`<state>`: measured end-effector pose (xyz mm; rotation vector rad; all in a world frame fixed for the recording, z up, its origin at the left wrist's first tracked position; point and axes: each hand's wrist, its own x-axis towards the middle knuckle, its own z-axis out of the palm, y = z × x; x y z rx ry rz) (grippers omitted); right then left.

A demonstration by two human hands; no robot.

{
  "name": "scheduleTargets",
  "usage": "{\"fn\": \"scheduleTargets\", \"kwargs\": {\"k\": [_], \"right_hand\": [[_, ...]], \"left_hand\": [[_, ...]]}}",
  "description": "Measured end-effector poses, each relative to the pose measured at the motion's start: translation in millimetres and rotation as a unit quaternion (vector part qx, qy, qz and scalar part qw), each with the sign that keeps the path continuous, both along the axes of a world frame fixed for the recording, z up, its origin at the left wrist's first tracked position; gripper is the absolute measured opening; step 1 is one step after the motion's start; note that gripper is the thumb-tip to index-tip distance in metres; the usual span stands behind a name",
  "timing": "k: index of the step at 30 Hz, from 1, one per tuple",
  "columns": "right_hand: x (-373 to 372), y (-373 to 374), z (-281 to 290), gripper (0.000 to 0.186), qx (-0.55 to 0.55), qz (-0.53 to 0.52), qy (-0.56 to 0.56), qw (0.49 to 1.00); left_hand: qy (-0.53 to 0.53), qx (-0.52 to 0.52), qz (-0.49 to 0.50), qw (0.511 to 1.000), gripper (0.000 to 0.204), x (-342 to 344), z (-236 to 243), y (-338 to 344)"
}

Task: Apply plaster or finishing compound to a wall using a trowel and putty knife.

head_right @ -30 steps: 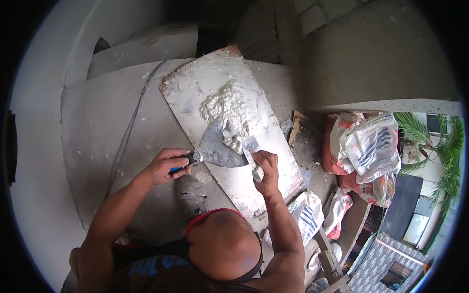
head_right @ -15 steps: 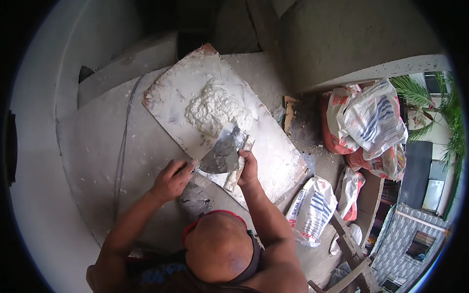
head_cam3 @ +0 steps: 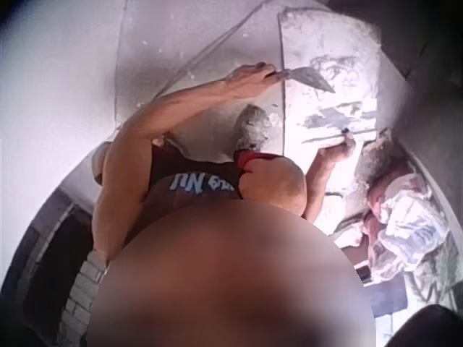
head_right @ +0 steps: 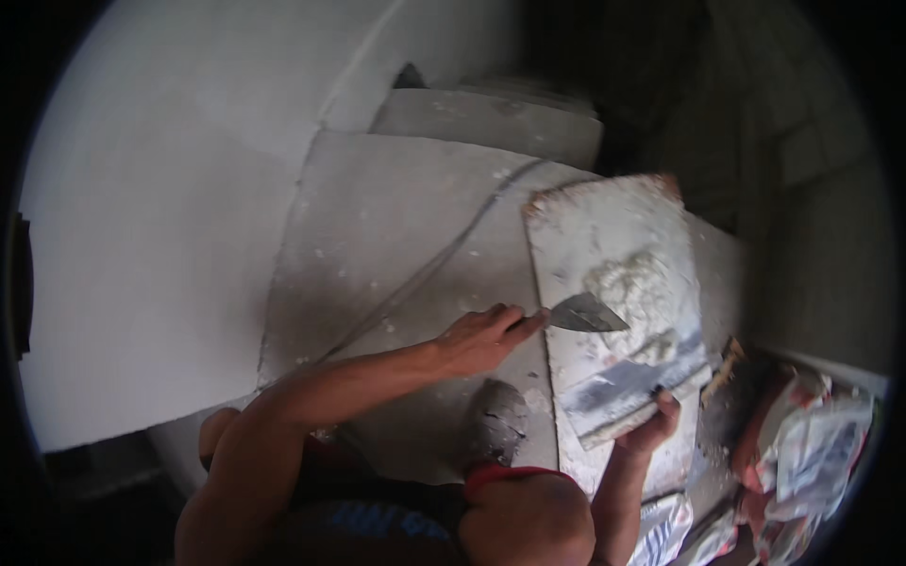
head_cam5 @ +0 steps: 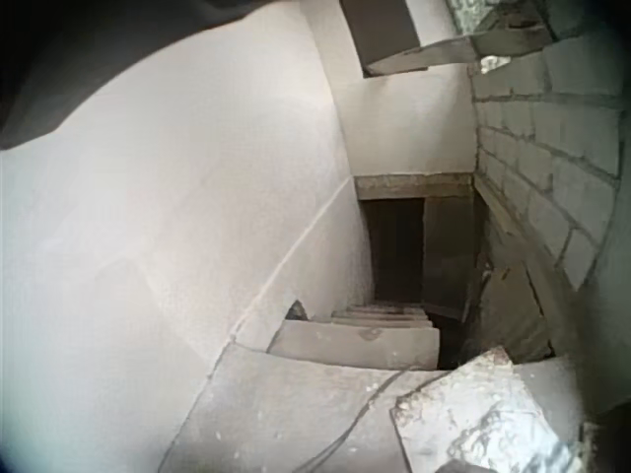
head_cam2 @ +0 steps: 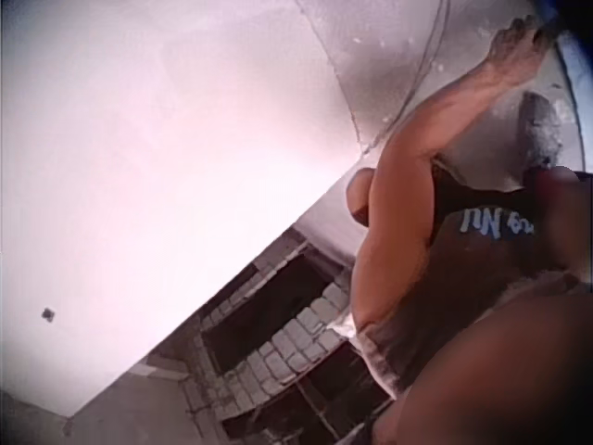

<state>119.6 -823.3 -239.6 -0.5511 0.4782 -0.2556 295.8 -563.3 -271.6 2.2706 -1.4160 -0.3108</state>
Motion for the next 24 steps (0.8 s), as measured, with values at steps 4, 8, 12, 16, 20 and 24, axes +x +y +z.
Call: {"fn": "scheduleTargets", "kwargs": {"k": [4, 8, 12, 16, 20, 24], "right_hand": [[79.7, 3.4, 24.7, 0.057, -0.047, 0.015, -0.055, 0.997], [156.3, 28.0, 11.1, 0.054, -0.048, 0.072, -0.073, 0.994], [243.4, 111.6, 64.6, 0.04, -0.087, 0.165, -0.142, 0.972], [337.8, 244.2, 152.1, 0.021, -0.114, 0.203, -0.172, 0.957], [450.8, 337.7, 191.8, 0.024, -0.286, 0.202, -0.223, 0.91], [503.0, 428.6, 243.5, 0.026, -0.368, 0.166, -0.261, 0.877]], "left_hand": [[-0.109, 0.193, -0.044, 0.974, 0.046, 52.8, 95.8, 73.3], [-0.115, 0.307, 0.008, 0.945, 0.028, -0.7, 191.7, 176.8], [-0.023, 0.342, 0.166, 0.925, 0.031, -81.7, 249.3, 228.3], [0.036, 0.289, 0.235, 0.927, 0.051, -104.5, 245.0, 270.8], [0.104, 0.263, 0.213, 0.935, 0.054, -88.8, 247.1, 296.9], [0.153, 0.24, 0.237, 0.929, 0.06, -81.2, 245.0, 333.9]]}}
